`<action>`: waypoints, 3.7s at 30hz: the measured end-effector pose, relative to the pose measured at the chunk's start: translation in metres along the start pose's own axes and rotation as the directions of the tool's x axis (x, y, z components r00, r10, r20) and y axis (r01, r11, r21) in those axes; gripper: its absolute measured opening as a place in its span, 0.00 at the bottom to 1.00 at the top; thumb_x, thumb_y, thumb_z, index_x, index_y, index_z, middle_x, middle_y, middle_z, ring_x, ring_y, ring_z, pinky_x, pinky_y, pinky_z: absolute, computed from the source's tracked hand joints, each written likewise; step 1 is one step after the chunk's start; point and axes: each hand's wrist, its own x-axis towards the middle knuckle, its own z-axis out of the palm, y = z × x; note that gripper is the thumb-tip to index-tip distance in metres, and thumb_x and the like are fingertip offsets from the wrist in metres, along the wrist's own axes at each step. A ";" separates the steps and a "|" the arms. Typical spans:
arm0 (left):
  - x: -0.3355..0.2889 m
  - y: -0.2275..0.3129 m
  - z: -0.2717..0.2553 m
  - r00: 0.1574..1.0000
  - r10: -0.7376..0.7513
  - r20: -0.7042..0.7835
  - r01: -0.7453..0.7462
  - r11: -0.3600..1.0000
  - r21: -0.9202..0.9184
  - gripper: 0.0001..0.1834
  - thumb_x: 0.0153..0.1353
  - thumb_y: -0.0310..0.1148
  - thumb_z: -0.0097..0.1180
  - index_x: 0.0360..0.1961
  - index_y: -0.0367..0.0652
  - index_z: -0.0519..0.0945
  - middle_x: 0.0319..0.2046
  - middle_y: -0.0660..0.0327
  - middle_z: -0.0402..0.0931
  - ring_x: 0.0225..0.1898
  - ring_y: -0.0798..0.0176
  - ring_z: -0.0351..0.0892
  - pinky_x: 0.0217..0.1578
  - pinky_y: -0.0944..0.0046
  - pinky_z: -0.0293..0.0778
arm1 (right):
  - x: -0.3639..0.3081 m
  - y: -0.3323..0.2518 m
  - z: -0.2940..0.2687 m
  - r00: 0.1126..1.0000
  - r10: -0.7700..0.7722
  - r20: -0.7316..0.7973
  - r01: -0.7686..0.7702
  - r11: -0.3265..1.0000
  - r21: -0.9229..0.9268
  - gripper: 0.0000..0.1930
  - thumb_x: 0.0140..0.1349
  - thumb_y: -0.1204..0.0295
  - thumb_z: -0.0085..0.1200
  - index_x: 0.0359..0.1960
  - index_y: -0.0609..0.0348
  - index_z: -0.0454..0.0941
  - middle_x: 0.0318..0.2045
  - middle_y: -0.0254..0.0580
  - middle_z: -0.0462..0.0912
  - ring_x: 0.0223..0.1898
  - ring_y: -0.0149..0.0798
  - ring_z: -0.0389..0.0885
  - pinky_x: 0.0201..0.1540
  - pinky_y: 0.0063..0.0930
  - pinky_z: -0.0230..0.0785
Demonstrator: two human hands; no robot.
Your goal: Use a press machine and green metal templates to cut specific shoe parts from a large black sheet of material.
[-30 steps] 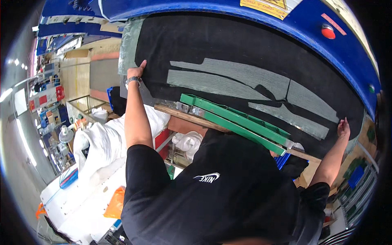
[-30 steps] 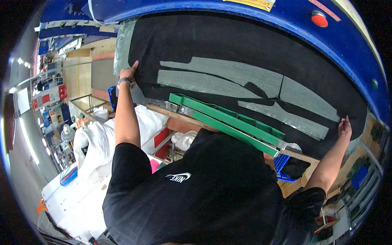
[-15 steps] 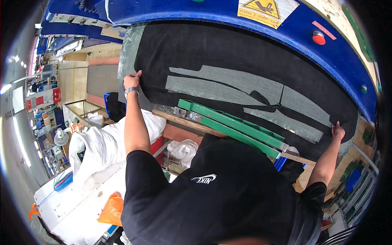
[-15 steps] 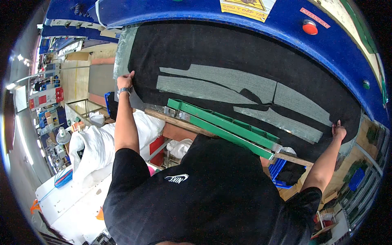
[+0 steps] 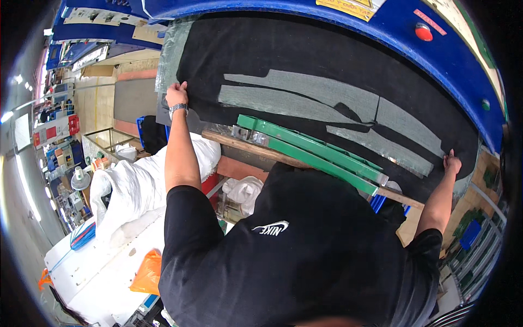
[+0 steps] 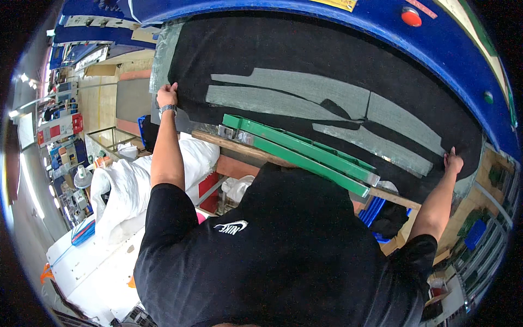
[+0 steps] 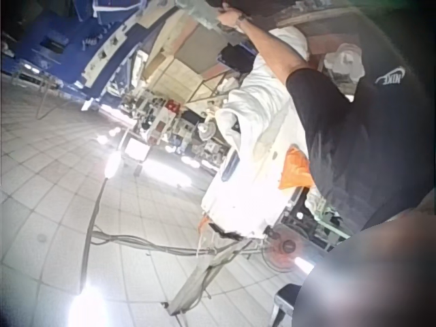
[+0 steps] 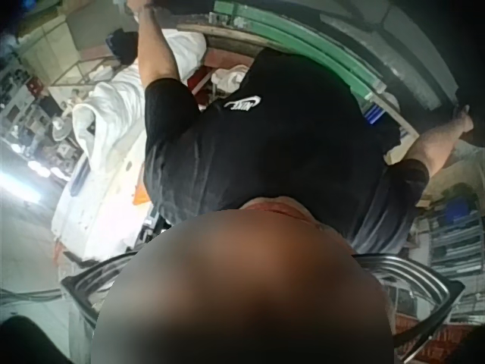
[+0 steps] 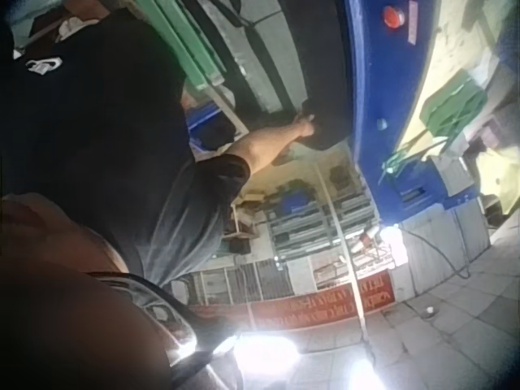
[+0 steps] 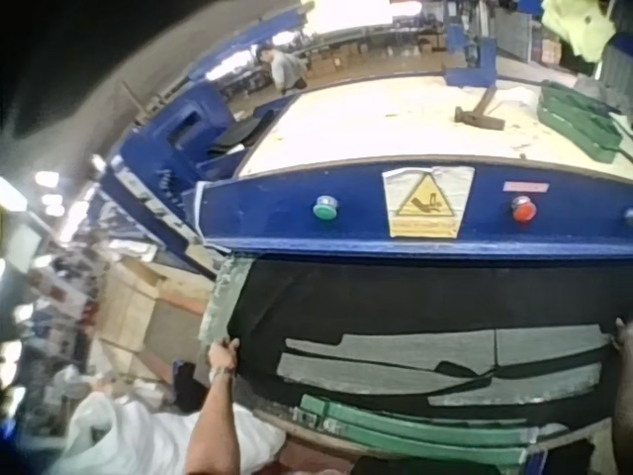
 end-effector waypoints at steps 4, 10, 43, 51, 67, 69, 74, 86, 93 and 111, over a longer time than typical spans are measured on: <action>-0.006 -0.009 0.001 0.996 0.061 -0.062 -0.060 0.998 0.014 0.20 0.59 0.49 0.68 0.37 0.41 0.85 0.35 0.47 0.86 0.41 0.40 0.86 0.43 0.46 0.78 | -0.006 0.007 -0.008 1.000 0.016 -0.014 -0.015 1.000 0.019 0.19 0.70 0.60 0.62 0.31 0.65 0.76 0.25 0.41 0.82 0.22 0.35 0.82 0.23 0.26 0.78; -0.010 -0.032 -0.001 0.995 0.072 -0.074 -0.074 0.997 -0.025 0.19 0.59 0.48 0.68 0.34 0.41 0.83 0.32 0.47 0.85 0.39 0.38 0.84 0.41 0.44 0.77 | -0.022 0.021 -0.027 0.999 0.042 0.030 -0.042 0.999 -0.001 0.19 0.69 0.60 0.63 0.31 0.64 0.76 0.24 0.41 0.82 0.22 0.37 0.82 0.24 0.28 0.78; -0.142 0.135 -0.037 0.599 0.801 0.021 -0.796 0.597 -0.100 0.22 0.58 0.33 0.69 0.52 0.39 0.81 0.47 0.47 0.80 0.50 0.41 0.78 0.53 0.48 0.73 | -0.148 0.049 -0.103 0.993 -0.049 0.108 0.026 0.979 0.204 0.19 0.68 0.61 0.64 0.21 0.52 0.72 0.19 0.35 0.81 0.14 0.27 0.76 0.14 0.19 0.65; -0.315 0.290 0.009 0.121 0.950 0.287 -0.892 0.231 -0.388 0.25 0.50 0.36 0.74 0.49 0.42 0.81 0.45 0.57 0.76 0.48 0.49 0.75 0.48 0.52 0.73 | -0.056 0.100 -0.157 0.950 -0.259 -0.174 0.194 0.927 -0.322 0.25 0.60 0.45 0.66 0.32 0.59 0.83 0.25 0.40 0.86 0.29 0.40 0.86 0.40 0.38 0.78; -0.334 0.347 0.036 -0.017 0.918 0.396 -0.940 0.120 -0.319 0.04 0.64 0.27 0.57 0.38 0.38 0.81 0.37 0.53 0.77 0.41 0.45 0.74 0.45 0.52 0.73 | 0.023 0.130 -0.202 0.998 0.000 -0.065 0.029 0.896 0.443 0.20 0.64 0.56 0.67 0.30 0.60 0.75 0.26 0.36 0.80 0.29 0.33 0.76 0.36 0.35 0.72; -0.330 0.353 0.033 -0.041 0.877 0.479 -0.942 0.125 -0.310 0.05 0.66 0.27 0.55 0.39 0.38 0.81 0.36 0.53 0.77 0.41 0.45 0.74 0.45 0.51 0.73 | 0.037 0.129 -0.201 0.989 -0.045 -0.144 0.082 0.961 0.265 0.19 0.65 0.57 0.66 0.33 0.61 0.76 0.27 0.39 0.81 0.29 0.38 0.78 0.36 0.37 0.73; -0.342 0.337 0.028 -0.025 0.908 0.419 -0.984 0.052 -0.172 0.08 0.58 0.24 0.56 0.39 0.42 0.82 0.38 0.56 0.79 0.44 0.48 0.76 0.47 0.52 0.74 | 0.049 0.138 -0.171 0.788 -0.578 -0.212 0.397 0.741 -0.541 0.19 0.70 0.56 0.54 0.39 0.62 0.82 0.34 0.61 0.84 0.38 0.66 0.81 0.42 0.55 0.73; -0.352 0.307 -0.003 0.379 0.826 0.417 -0.687 0.553 -0.471 0.11 0.68 0.34 0.61 0.44 0.37 0.85 0.42 0.51 0.85 0.44 0.47 0.85 0.46 0.55 0.80 | -0.005 0.005 -0.152 0.607 -0.792 -0.065 0.648 0.541 -0.536 0.23 0.68 0.54 0.60 0.50 0.64 0.81 0.43 0.55 0.86 0.44 0.52 0.86 0.48 0.42 0.76; -0.260 0.233 -0.032 0.580 0.771 0.265 -0.749 0.632 -0.199 0.10 0.63 0.35 0.63 0.40 0.40 0.86 0.37 0.50 0.83 0.42 0.44 0.83 0.46 0.51 0.79 | -0.302 -0.125 -0.008 0.351 -0.720 0.598 0.703 0.625 0.340 0.12 0.66 0.68 0.64 0.46 0.62 0.82 0.37 0.43 0.86 0.38 0.33 0.83 0.43 0.29 0.77; -0.028 -0.048 -0.009 0.994 0.091 -0.061 -0.091 0.996 0.001 0.42 0.49 0.65 0.72 0.54 0.43 0.79 0.43 0.44 0.80 0.45 0.41 0.82 0.47 0.47 0.78 | -0.507 -0.100 0.107 -0.031 -0.309 0.951 0.912 0.381 0.154 0.14 0.60 0.66 0.68 0.42 0.60 0.84 0.33 0.46 0.79 0.34 0.49 0.79 0.39 0.40 0.71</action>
